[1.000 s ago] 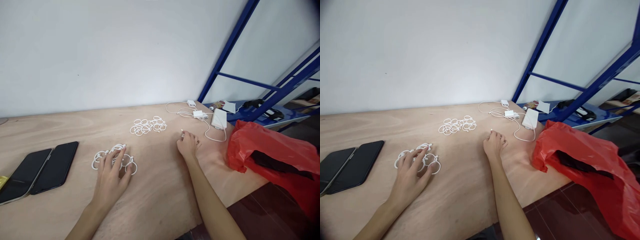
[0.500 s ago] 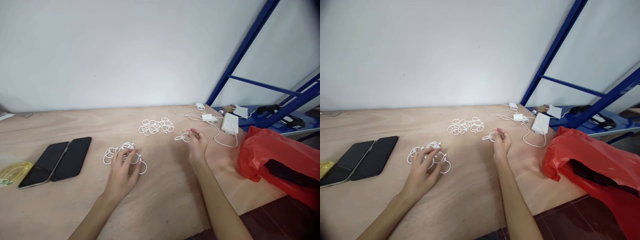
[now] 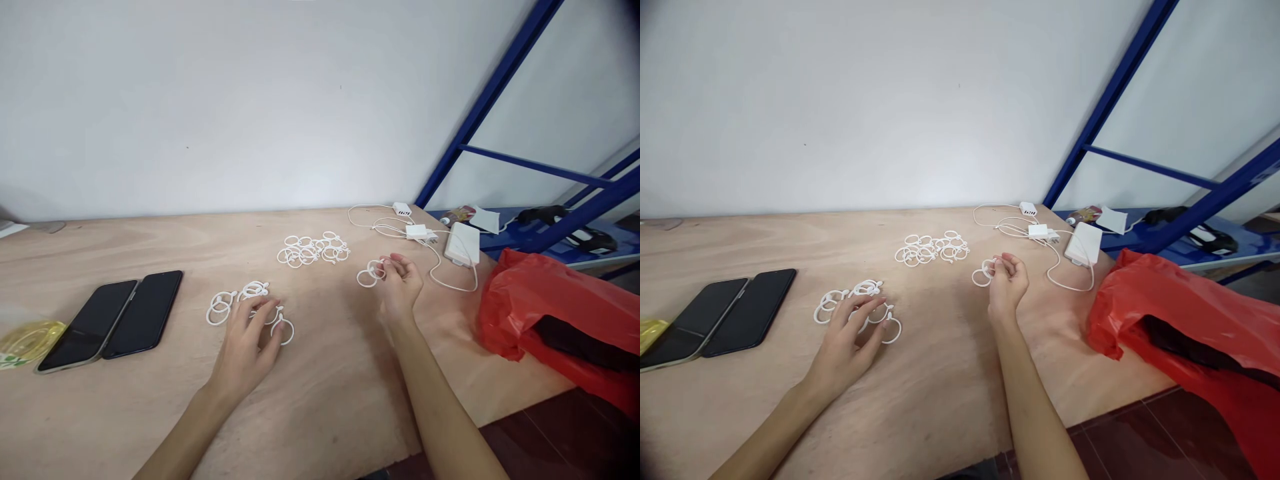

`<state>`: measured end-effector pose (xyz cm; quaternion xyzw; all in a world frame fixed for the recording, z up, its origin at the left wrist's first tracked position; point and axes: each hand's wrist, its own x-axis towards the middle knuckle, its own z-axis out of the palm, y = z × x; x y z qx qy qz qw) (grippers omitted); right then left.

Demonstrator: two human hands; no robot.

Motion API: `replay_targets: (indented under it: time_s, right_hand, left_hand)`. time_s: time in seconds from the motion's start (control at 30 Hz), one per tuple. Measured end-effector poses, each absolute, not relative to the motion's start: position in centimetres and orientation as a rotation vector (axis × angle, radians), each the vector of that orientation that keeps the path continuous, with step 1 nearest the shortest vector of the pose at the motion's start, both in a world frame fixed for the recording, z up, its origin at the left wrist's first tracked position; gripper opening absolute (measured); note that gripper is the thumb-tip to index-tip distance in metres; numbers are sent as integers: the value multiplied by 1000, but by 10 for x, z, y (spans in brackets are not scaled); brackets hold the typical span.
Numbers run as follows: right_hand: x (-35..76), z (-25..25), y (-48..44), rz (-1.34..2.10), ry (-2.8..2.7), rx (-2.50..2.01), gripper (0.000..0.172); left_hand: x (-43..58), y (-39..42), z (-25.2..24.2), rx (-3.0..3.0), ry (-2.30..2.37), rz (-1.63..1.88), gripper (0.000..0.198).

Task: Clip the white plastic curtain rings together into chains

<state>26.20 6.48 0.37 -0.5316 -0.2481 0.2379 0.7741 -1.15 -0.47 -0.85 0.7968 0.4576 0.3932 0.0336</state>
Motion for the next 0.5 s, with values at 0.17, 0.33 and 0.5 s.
replay_targets:
  time_s: [0.17, 0.33, 0.5]
  right_hand:
    - [256, 10, 61, 421, -629, -1095, 26]
    - [254, 10, 60, 396, -666, -1082, 29]
    - [253, 11, 57, 368, -701, -1132, 25]
  left_hand:
    - [-11, -5, -8, 2439, 1393, 1197, 35]
    - [-11, -5, -8, 2438, 1388, 1195, 34]
    - [-11, -5, -9, 2433, 1388, 1195, 34]
